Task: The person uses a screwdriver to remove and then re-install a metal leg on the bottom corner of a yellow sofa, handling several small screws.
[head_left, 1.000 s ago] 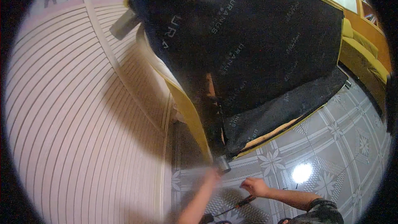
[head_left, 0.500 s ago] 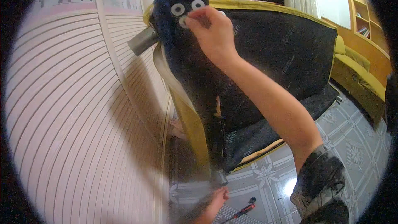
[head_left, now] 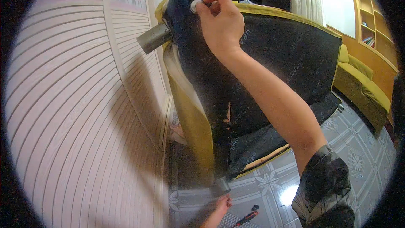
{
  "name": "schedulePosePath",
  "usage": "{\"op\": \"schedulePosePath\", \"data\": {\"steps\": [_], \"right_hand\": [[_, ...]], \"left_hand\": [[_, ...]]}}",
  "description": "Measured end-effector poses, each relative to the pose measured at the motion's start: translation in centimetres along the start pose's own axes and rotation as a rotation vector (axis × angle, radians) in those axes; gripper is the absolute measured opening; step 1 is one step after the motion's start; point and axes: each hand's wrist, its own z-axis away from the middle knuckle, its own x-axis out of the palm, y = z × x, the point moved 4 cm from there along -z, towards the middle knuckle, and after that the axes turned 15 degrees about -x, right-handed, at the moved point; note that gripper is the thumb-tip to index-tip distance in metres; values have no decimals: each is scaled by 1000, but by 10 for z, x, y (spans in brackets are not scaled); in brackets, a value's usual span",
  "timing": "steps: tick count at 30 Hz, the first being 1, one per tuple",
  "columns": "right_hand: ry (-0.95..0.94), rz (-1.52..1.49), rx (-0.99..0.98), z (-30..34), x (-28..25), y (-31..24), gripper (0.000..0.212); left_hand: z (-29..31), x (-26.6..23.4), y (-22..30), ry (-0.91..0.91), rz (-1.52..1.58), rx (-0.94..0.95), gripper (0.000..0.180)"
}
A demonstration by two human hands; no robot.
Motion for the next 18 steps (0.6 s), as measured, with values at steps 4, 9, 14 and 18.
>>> {"op": "schedulePosePath", "data": {"steps": [4,9,14,18], "right_hand": [[-3,44,-1,0,3,-9,15],[7,17,-63,3,6,-6,10],[103,-69,-116,13,3,-3,10],[168,-84,-171,15,0,2,12]], "left_hand": [[-15,-14,-2,-16,-21,14,17],[-12,-11,-3,-64,25,37,15],[0,-9,-4,5,-8,30,16],[-8,-20,-9,16,42,7,16]]}}
